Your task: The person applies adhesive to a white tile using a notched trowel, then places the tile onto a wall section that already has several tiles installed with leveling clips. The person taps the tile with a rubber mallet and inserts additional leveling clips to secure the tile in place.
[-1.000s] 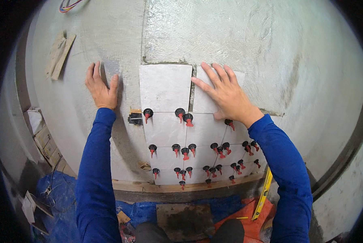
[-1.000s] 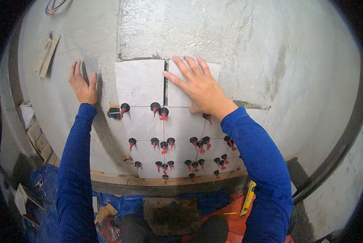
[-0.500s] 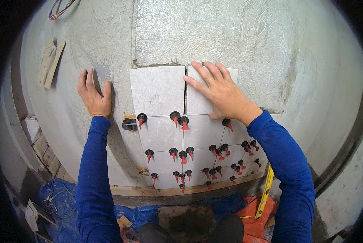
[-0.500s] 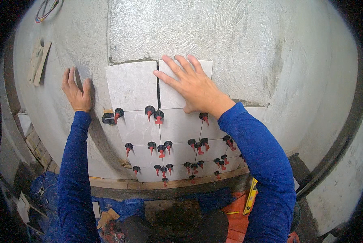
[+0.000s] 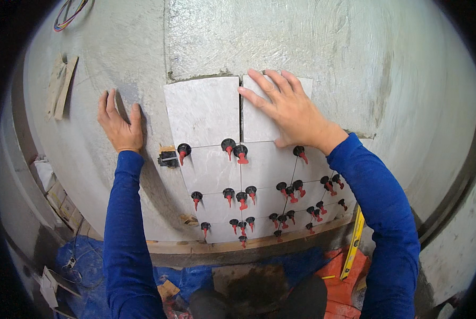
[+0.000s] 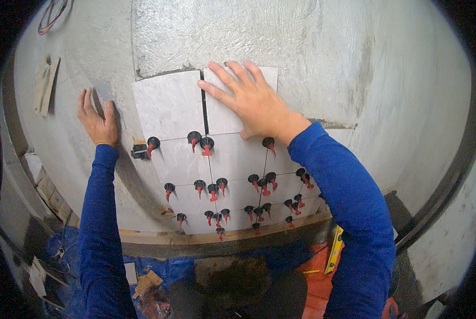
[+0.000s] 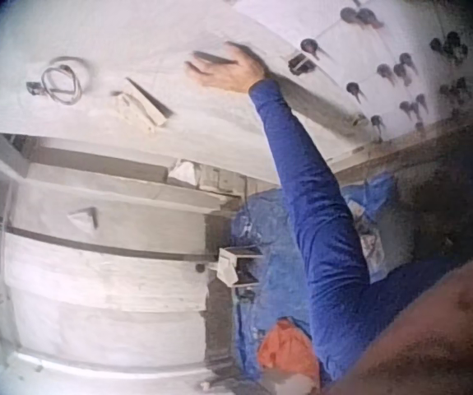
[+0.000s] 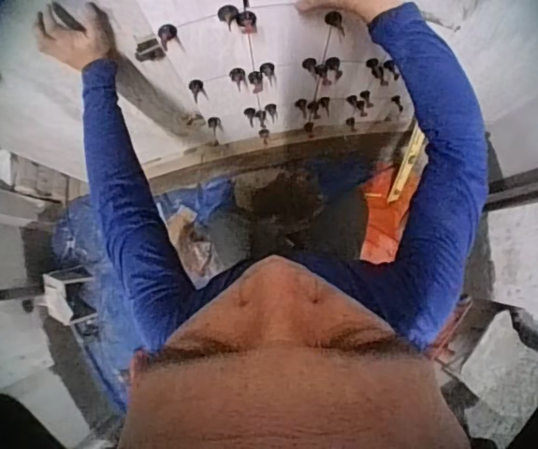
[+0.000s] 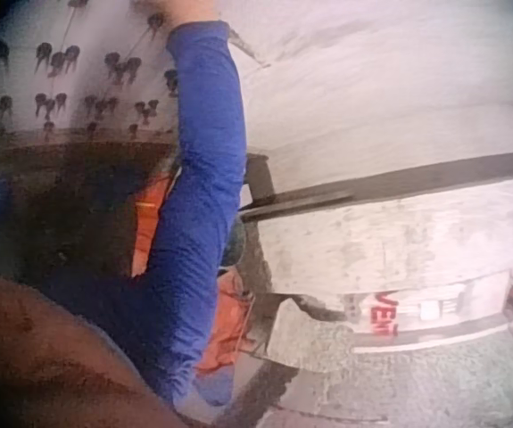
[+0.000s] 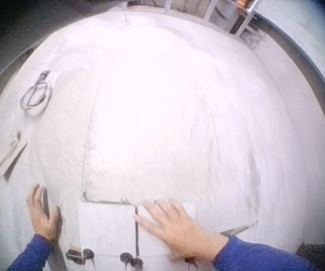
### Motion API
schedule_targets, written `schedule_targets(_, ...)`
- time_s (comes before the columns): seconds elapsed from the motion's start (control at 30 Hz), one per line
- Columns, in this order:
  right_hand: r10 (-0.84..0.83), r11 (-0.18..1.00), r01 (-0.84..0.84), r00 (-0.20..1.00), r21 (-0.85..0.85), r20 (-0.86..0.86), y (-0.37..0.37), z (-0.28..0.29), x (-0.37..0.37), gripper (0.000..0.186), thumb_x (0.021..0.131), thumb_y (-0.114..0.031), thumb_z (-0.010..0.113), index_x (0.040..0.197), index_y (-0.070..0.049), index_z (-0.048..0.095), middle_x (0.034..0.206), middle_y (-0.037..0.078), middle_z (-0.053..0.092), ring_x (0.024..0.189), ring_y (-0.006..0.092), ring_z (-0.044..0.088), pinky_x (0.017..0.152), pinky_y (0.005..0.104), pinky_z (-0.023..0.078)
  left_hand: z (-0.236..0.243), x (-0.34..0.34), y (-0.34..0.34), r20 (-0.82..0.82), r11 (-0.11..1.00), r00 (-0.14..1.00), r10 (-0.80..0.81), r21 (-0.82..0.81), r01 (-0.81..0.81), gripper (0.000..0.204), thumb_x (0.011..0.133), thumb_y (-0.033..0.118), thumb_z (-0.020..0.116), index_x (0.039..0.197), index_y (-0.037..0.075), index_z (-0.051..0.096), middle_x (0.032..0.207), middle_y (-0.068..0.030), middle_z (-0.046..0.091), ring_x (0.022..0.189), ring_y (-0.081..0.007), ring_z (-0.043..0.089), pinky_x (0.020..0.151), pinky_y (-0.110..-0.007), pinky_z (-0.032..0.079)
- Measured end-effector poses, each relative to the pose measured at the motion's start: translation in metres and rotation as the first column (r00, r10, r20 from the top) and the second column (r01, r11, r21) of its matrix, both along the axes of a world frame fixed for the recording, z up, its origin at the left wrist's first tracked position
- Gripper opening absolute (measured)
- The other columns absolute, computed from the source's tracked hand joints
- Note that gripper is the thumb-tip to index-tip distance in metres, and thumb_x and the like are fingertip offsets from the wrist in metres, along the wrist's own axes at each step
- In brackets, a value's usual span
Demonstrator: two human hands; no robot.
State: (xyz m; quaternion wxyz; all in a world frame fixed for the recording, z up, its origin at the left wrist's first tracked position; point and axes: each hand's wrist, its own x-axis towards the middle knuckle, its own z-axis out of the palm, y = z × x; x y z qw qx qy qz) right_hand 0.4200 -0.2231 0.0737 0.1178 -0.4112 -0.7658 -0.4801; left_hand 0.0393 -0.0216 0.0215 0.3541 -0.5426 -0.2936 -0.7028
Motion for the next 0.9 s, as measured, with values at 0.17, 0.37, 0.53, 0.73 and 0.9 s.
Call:
schedule_targets(0.17,-0.016,1.000,0.016,1.000,0.015,0.024,-0.001,0.001,0.000,0.148,0.035,-0.025,0.103,0.167,-0.026,0.034,0.174,0.015,0.028,0.152,0.0383,0.036,0.127,0.0548,0.028,-0.001,-0.001,0.001,-0.005,1.000,1.000,-0.005,0.012,0.005,0.070,0.098,0.043,0.068,0.156,0.010,0.049,0.162,-0.0204,0.043,0.149,-0.0403,0.038,0.125,-0.052,0.029)
schedule_targets(0.37,-0.054,0.998,0.054,0.996,0.016,0.066,-0.002,0.005,-0.001,0.151,0.032,-0.026,0.105,0.167,-0.029,0.035,0.175,0.012,0.027,0.153,0.0369,0.035,0.130,0.0538,0.028,0.000,0.000,0.002,0.007,1.000,1.000,-0.008,0.009,0.007,0.070,0.099,0.045,0.068,0.156,0.010,0.049,0.162,-0.0201,0.043,0.150,-0.0397,0.038,0.125,-0.052,0.030)
schedule_targets(0.53,-0.113,0.993,0.109,0.978,0.036,0.176,-0.010,0.016,-0.004,0.153,0.033,-0.026,0.105,0.167,-0.035,0.033,0.176,0.008,0.026,0.154,0.0350,0.034,0.132,0.0527,0.027,-0.001,-0.002,0.004,0.003,1.000,1.000,-0.004,0.019,0.004,0.070,0.099,0.045,0.068,0.156,0.010,0.049,0.161,-0.0204,0.044,0.149,-0.0399,0.039,0.125,-0.051,0.030)
schedule_targets(0.73,-0.171,0.985,0.165,0.905,0.050,0.389,-0.029,0.033,-0.003,0.143,0.044,-0.027,0.101,0.167,-0.040,0.029,0.176,0.002,0.025,0.157,0.0288,0.033,0.135,0.0507,0.022,0.000,-0.001,0.002,0.003,0.999,1.000,-0.017,0.037,0.017,0.070,0.098,0.042,0.069,0.156,0.010,0.049,0.161,-0.0210,0.045,0.148,-0.0404,0.040,0.125,-0.051,0.030)
schedule_targets(0.9,-0.197,0.980,0.173,0.784,0.098,0.588,-0.032,0.044,-0.003,0.112,0.072,-0.027,0.091,0.164,-0.043,0.031,0.177,0.000,0.023,0.158,0.0265,0.031,0.136,0.0513,0.018,0.000,0.000,0.001,0.013,0.999,0.999,-0.029,0.033,0.029,0.069,0.098,0.040,0.069,0.156,0.009,0.048,0.161,-0.0208,0.045,0.149,-0.0400,0.040,0.124,-0.051,0.031)
